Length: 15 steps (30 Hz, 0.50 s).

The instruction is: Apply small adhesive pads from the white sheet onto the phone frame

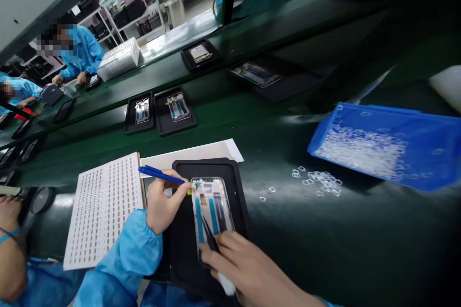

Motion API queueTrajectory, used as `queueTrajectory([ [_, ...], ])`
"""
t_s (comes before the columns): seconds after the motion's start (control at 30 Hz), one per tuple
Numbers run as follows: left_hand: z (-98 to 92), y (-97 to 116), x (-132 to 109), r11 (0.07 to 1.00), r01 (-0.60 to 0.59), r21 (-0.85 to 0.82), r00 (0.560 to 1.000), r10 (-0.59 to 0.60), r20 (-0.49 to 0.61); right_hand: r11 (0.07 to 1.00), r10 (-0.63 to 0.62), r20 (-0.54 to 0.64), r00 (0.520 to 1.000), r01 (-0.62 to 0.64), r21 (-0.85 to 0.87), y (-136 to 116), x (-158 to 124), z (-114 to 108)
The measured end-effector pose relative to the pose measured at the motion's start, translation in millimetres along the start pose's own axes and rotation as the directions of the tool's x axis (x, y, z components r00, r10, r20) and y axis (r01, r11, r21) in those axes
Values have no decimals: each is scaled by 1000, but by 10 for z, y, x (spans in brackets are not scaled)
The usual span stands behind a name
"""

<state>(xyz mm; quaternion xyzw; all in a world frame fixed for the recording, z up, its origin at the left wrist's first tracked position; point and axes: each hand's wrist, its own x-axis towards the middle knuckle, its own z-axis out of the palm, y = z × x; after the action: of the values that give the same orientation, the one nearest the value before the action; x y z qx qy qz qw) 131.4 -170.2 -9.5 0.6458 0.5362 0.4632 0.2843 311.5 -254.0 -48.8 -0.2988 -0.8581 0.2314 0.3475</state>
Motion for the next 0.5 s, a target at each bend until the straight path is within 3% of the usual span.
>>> queueTrajectory([
  [0.07,1,-4,-8,999,-2,39,999,0,48,998,-17,-24,1000,18,57,-15,-1,-18],
  [0.13,14,0,-9,997,-8,75,996,1,87,999,0,-142,990,7,51,75,48,-106],
  [0.23,55,6,0,993,-17,115,992,3,128,979,166,-337,927,-195,-56,383,185,-269],
  [0.3,92,3,6,989,-26,144,988,3,154,948,255,-351,901,-305,-94,598,280,-329],
  [0.37,128,-4,11,985,-36,168,984,5,176,939,282,-327,902,-329,-98,737,350,-330],
  [0.5,178,-1,19,980,-22,196,978,-20,207,942,295,-307,905,-329,-62,772,398,-264],
])
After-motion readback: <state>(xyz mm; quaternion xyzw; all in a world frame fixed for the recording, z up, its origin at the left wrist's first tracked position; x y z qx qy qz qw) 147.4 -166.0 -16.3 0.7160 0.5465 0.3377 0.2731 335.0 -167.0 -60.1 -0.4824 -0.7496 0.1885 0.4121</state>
